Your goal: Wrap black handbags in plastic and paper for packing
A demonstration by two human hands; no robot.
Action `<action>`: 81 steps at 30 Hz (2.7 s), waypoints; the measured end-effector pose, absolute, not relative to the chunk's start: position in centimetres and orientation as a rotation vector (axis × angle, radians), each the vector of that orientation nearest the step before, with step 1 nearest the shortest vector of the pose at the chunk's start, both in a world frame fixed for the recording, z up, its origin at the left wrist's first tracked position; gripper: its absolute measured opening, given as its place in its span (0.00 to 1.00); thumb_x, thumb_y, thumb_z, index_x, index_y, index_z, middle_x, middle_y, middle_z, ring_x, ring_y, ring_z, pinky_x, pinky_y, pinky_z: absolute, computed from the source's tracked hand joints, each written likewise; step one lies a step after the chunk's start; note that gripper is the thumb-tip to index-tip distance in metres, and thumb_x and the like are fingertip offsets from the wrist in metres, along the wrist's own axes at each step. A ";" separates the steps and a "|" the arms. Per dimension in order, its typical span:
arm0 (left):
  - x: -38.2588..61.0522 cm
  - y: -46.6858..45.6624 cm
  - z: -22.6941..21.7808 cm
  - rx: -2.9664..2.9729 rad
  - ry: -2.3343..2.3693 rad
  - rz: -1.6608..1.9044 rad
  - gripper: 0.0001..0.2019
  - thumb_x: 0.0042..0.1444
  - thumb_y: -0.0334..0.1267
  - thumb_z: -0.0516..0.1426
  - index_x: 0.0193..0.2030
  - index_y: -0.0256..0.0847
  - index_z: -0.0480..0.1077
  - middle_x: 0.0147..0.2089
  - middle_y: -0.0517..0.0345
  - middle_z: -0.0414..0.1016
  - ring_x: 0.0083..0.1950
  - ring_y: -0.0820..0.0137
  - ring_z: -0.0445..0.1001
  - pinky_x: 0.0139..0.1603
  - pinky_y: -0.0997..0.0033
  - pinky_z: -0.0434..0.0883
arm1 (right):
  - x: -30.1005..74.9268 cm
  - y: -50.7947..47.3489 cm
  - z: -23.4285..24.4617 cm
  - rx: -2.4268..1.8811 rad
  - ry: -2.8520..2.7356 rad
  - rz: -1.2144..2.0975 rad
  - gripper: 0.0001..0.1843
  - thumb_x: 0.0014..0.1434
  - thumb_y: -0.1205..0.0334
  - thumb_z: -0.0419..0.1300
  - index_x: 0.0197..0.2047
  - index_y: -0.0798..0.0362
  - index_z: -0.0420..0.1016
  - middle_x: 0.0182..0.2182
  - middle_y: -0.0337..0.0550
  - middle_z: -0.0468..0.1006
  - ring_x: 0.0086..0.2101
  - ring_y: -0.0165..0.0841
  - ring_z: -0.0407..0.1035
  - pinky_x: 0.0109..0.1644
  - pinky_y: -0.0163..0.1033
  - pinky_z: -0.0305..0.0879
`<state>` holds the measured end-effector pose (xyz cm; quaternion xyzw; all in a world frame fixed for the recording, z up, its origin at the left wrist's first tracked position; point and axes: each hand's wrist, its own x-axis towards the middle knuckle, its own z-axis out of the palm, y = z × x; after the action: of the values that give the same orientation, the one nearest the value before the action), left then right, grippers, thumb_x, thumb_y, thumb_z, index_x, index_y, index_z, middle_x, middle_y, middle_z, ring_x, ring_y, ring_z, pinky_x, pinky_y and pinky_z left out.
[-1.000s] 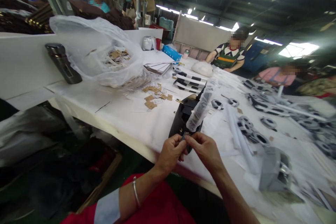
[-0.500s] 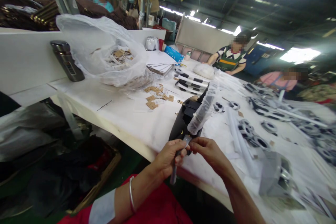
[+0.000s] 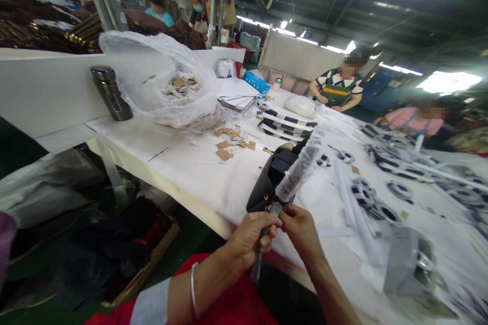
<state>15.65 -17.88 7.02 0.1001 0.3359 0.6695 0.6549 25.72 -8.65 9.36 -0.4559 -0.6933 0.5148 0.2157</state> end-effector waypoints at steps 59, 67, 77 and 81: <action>13.3 -18.8 4.6 0.641 1.096 1.499 0.19 0.59 0.55 0.55 0.34 0.38 0.67 0.20 0.66 0.68 0.13 0.81 0.56 0.14 0.80 0.48 | 29.6 -8.3 12.0 -0.703 -2.437 0.867 0.08 0.58 0.53 0.65 0.34 0.46 0.84 0.28 0.43 0.82 0.25 0.35 0.72 0.30 0.38 0.68; 14.4 -19.0 4.8 0.784 1.238 1.569 0.19 0.60 0.55 0.55 0.32 0.40 0.65 0.21 0.66 0.68 0.17 0.78 0.62 0.18 0.80 0.59 | 26.5 -11.6 10.3 -1.220 -1.994 1.163 0.20 0.57 0.42 0.60 0.33 0.52 0.82 0.18 0.39 0.73 0.17 0.30 0.62 0.21 0.35 0.57; 15.7 -18.6 3.2 0.728 1.193 1.544 0.21 0.60 0.59 0.54 0.33 0.41 0.63 0.21 0.67 0.66 0.16 0.79 0.60 0.18 0.78 0.57 | 24.0 -12.5 8.6 -1.198 -1.497 1.717 0.25 0.47 0.38 0.68 0.23 0.54 0.71 0.13 0.30 0.59 0.14 0.23 0.51 0.17 0.33 0.45; 16.3 -18.7 2.2 0.800 1.297 1.468 0.17 0.60 0.54 0.56 0.37 0.41 0.65 0.22 0.67 0.67 0.17 0.78 0.62 0.19 0.78 0.59 | 23.9 -11.3 8.3 -1.215 -1.425 1.777 0.25 0.43 0.41 0.72 0.24 0.55 0.72 0.11 0.26 0.55 0.14 0.21 0.46 0.17 0.31 0.39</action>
<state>16.33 -18.74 2.16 0.3294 0.5341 0.6047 0.4905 23.90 -11.34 8.29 -0.4523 -0.5305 0.6616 0.2762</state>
